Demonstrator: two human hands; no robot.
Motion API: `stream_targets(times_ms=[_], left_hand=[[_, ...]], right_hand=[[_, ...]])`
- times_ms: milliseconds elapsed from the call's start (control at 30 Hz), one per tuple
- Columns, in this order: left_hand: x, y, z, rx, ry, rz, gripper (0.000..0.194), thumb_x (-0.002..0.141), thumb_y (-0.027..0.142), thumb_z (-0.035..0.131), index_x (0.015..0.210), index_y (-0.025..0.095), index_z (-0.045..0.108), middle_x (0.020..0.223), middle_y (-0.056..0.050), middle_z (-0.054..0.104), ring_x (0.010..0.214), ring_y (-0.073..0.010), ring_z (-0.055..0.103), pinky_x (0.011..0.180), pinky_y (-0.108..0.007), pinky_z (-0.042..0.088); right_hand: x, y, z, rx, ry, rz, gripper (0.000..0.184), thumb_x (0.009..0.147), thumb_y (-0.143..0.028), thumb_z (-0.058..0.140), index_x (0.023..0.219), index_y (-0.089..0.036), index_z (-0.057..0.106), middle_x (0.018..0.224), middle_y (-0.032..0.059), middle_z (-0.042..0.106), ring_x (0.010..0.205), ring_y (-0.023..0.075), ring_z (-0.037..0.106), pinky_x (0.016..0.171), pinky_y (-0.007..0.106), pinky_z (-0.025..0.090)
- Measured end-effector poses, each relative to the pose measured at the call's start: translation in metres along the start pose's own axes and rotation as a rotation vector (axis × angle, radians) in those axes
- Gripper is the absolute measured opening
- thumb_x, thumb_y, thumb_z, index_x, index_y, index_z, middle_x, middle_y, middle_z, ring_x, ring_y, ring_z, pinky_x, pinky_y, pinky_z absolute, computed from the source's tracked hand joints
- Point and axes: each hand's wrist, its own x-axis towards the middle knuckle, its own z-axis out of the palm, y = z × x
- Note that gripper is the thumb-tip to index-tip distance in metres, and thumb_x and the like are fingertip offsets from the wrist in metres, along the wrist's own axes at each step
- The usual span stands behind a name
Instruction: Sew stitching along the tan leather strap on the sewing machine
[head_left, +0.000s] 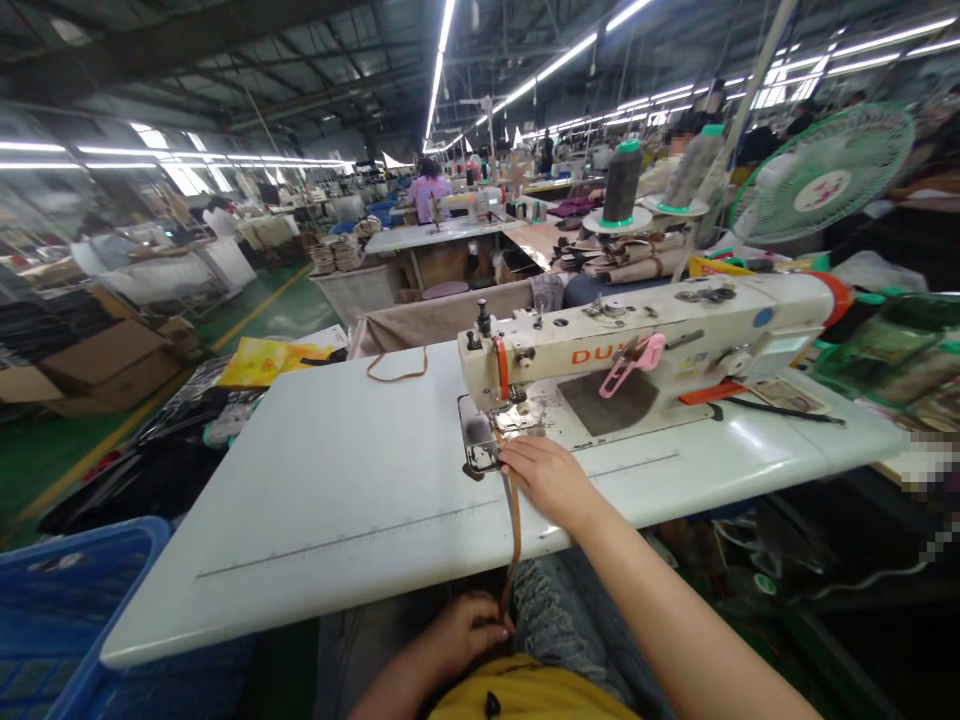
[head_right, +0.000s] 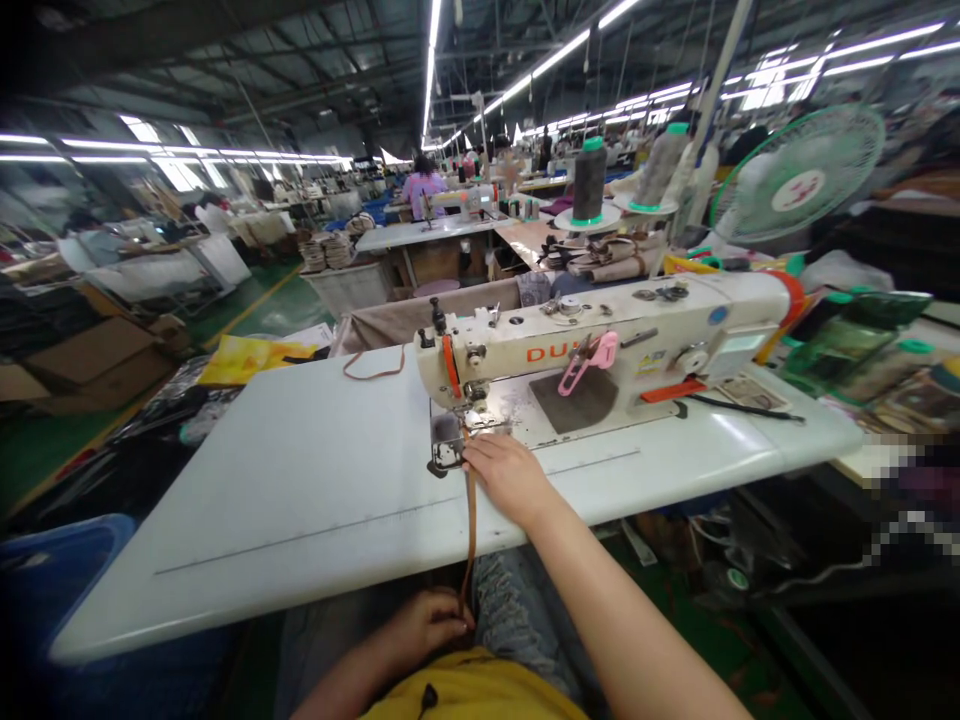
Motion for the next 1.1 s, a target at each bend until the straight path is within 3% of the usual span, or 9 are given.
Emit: stream_targets(times_ms=[233, 333, 500, 633, 933, 1100], left_hand=[[-0.008, 0.044, -0.002, -0.074, 0.001, 0.033, 0.038, 0.094, 0.043, 0.061, 0.116, 0.014, 0.071, 0.101, -0.008, 0.074, 0.097, -0.0233, 0.069, 0.093, -0.037, 0.052], [-0.013, 0.066, -0.001, 0.032, 0.023, 0.099, 0.042, 0.098, 0.04, 0.056, 0.13, 0.014, 0.066, 0.099, -0.008, 0.071, 0.088, -0.0203, 0.068, 0.086, -0.034, 0.054], [-0.017, 0.087, -0.004, 0.266, 0.032, 0.261, 0.038, 0.102, 0.037, 0.05, 0.125, 0.02, 0.075, 0.122, -0.012, 0.07, 0.119, -0.024, 0.063, 0.108, -0.036, 0.048], [-0.014, 0.075, -0.005, 0.235, -0.017, 0.233, 0.033, 0.099, 0.038, 0.057, 0.116, 0.022, 0.08, 0.119, -0.01, 0.07, 0.118, -0.0234, 0.065, 0.108, -0.034, 0.048], [0.0, 0.014, 0.0, 0.164, -0.048, 0.077, 0.028, 0.088, 0.037, 0.069, 0.107, 0.021, 0.082, 0.111, -0.008, 0.072, 0.113, -0.0251, 0.065, 0.103, -0.036, 0.048], [0.004, -0.018, 0.004, 0.161, -0.057, 0.02, 0.034, 0.088, 0.047, 0.07, 0.103, 0.02, 0.083, 0.108, -0.009, 0.069, 0.11, -0.026, 0.065, 0.102, -0.038, 0.048]], right_hand=[[0.0, -0.001, 0.0, 0.012, -0.024, 0.013, 0.024, 0.106, -0.028, 0.06, 0.121, -0.018, 0.075, 0.121, 0.0107, 0.077, 0.118, 0.024, 0.07, 0.106, 0.042, 0.056], [-0.001, -0.001, 0.0, 0.015, -0.027, 0.016, 0.024, 0.106, -0.03, 0.059, 0.12, -0.018, 0.075, 0.121, 0.0102, 0.077, 0.118, 0.0244, 0.07, 0.106, 0.042, 0.056], [-0.001, -0.002, -0.001, 0.033, -0.032, 0.017, 0.026, 0.107, -0.03, 0.056, 0.121, -0.017, 0.074, 0.122, 0.0111, 0.077, 0.117, 0.0252, 0.07, 0.106, 0.044, 0.056], [-0.001, -0.002, -0.001, 0.042, -0.032, 0.021, 0.026, 0.107, -0.03, 0.057, 0.122, -0.018, 0.074, 0.122, 0.0112, 0.077, 0.118, 0.0248, 0.07, 0.106, 0.043, 0.056], [-0.001, -0.001, -0.001, 0.03, -0.039, 0.023, 0.026, 0.107, -0.03, 0.057, 0.122, -0.018, 0.074, 0.123, 0.0113, 0.077, 0.119, 0.0249, 0.07, 0.106, 0.043, 0.056], [-0.002, 0.0, 0.001, 0.034, -0.032, 0.029, 0.025, 0.105, -0.028, 0.06, 0.123, -0.019, 0.075, 0.122, 0.0111, 0.077, 0.119, 0.0239, 0.07, 0.107, 0.042, 0.056]])
